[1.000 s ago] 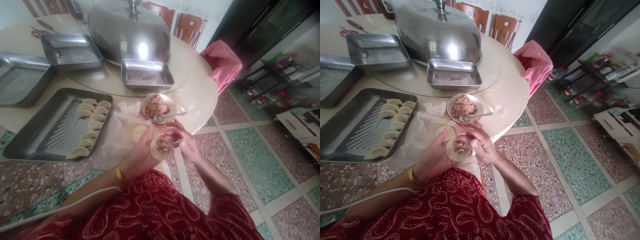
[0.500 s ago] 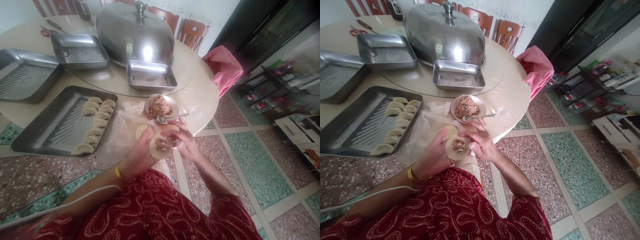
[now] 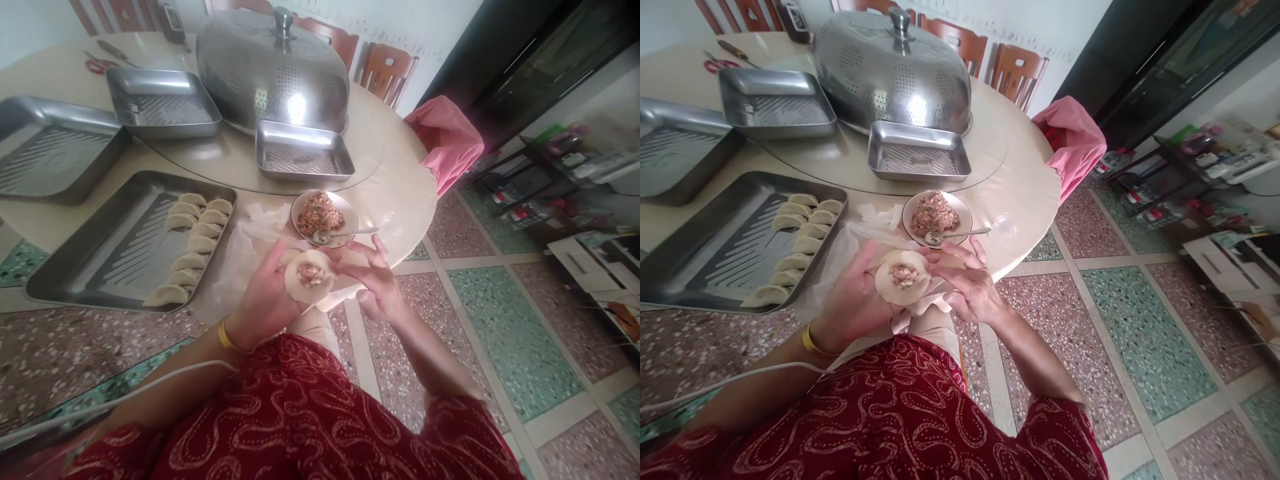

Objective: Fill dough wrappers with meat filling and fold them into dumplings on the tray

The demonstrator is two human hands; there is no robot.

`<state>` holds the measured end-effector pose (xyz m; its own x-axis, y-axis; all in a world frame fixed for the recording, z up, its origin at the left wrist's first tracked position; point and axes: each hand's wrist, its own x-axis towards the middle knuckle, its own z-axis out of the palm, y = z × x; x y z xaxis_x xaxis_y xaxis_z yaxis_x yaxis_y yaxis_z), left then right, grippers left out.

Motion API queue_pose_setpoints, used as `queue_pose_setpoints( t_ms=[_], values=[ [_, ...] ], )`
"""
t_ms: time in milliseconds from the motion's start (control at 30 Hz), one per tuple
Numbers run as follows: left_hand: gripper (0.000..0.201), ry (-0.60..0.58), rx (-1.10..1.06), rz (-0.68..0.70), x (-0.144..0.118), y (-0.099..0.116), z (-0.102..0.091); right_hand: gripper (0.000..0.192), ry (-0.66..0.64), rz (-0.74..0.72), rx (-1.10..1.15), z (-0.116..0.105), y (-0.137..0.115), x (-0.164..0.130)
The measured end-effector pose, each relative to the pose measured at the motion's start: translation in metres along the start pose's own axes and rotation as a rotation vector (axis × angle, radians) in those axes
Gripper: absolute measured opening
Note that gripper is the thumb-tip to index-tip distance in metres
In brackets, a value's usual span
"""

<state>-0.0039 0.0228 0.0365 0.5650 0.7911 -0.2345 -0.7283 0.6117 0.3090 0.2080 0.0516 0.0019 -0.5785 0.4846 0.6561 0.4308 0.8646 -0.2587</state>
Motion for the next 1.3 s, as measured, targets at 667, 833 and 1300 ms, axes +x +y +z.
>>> queue_pose_setpoints(
  t_ms=[667, 833, 1300],
  values=[
    [0.065, 0.167, -0.145, 0.072, 0.006, 0.005, 0.017, 0.048, -0.107, -0.119, -0.144, 0.02, -0.027, -0.026],
    [0.066, 0.169, -0.138, 0.185, 0.008, 0.003, 0.019, 0.045, 0.029, -0.07, 0.095, 0.022, -0.051, -0.014],
    [0.067, 0.136, -0.109, 0.325, 0.017, -0.002, 0.012, 0.041, 0.095, 0.745, 1.375, 0.028, -0.088, -0.013]
  ],
)
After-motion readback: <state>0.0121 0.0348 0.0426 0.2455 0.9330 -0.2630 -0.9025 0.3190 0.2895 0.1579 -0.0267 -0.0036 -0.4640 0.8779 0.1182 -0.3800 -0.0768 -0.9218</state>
